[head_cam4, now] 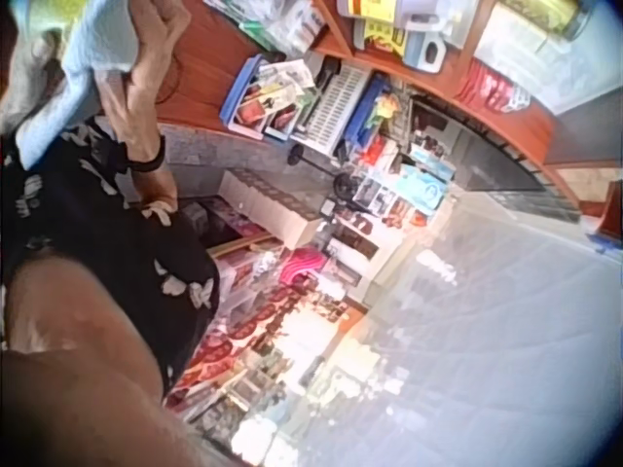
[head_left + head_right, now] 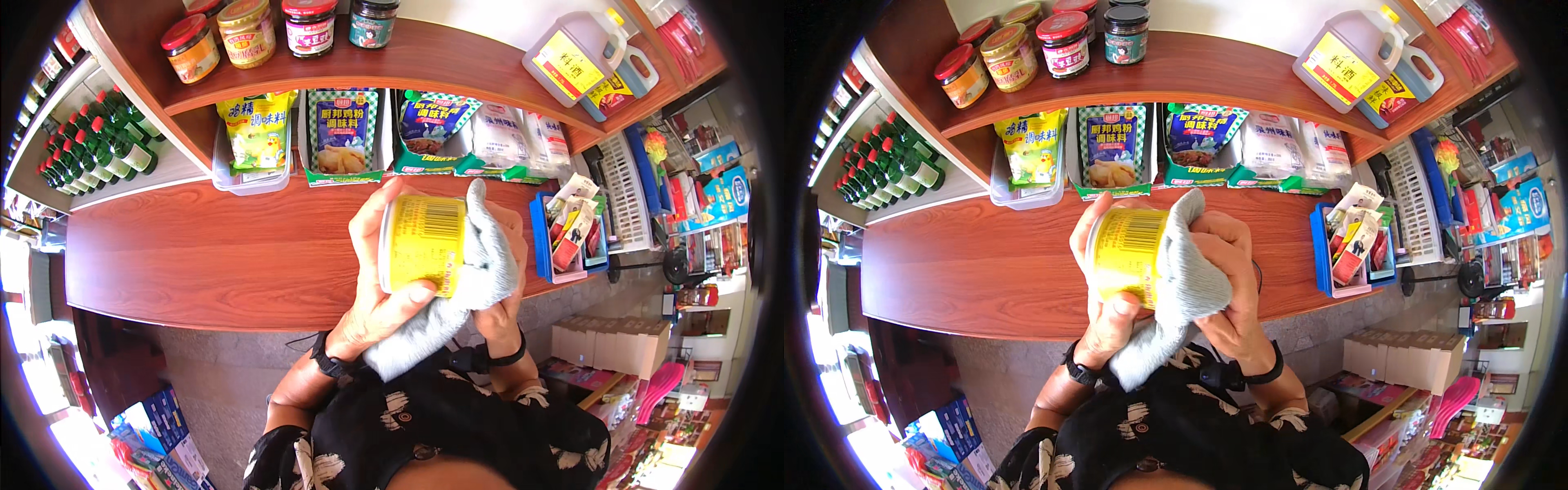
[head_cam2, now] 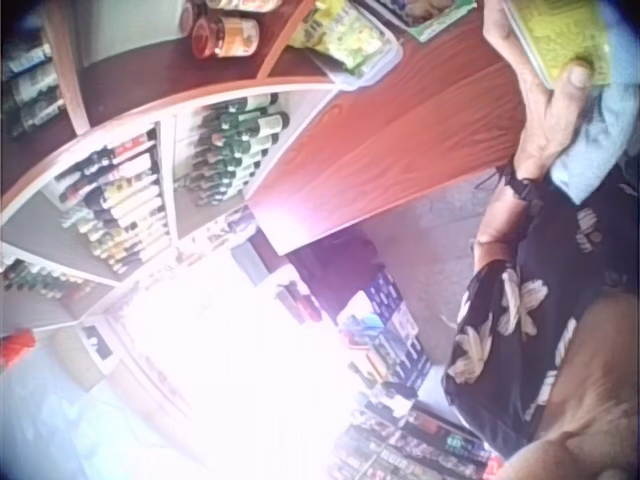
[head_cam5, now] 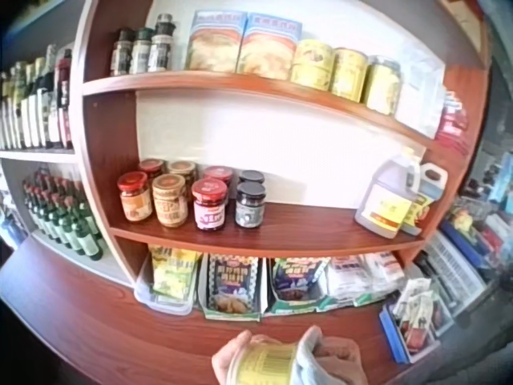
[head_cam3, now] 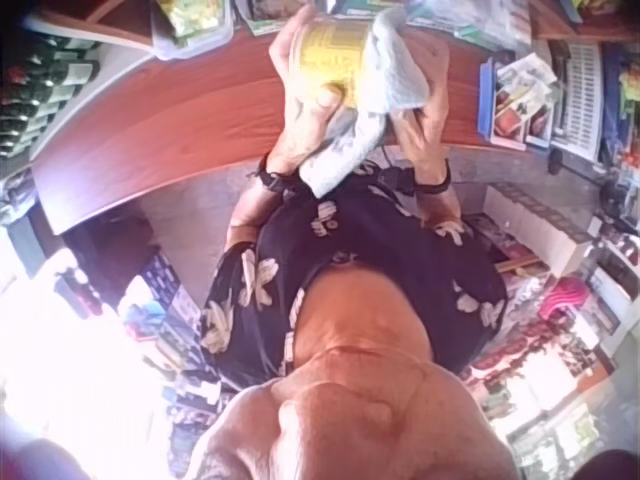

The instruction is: Cleaning store shelves and individual product containers using a cloth.

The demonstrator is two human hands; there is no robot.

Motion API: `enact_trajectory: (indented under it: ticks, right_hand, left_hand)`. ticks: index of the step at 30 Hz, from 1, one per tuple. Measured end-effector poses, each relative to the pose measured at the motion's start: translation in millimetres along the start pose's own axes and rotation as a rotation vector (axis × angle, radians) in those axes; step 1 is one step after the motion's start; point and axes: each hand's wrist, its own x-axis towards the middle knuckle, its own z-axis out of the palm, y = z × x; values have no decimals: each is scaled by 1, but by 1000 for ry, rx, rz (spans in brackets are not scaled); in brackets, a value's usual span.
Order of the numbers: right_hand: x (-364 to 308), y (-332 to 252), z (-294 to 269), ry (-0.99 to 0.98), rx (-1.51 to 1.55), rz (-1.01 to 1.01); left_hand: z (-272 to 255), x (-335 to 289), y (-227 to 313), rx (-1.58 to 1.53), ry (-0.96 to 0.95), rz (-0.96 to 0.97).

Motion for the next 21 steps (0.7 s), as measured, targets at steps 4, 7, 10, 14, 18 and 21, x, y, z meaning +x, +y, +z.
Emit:
enact_trajectory:
  ticks: [4,7,10,14,18,21]
  right_hand:
    - [30,-7,5,5,-61,-58]
    - [33,-6,23,181,44,64]
    - [31,-6,20,80,-22,-29]
    - [33,-14,25,-59,-157,-102]
    - [27,-10,23,-143,-211,-113]
    - [10,-6,17,-222,-49,-25]
  left_hand:
    - [-1,1,2,139,191,-65]
    - [4,5,2,-215,257,-178]
    - [-9,6,10,-297,228,-320]
    - [-27,1,-2,-730,164,-420]
    - [-14,12,5,-550,349,-386]
    - [-19,16,3,-315,351,-183]
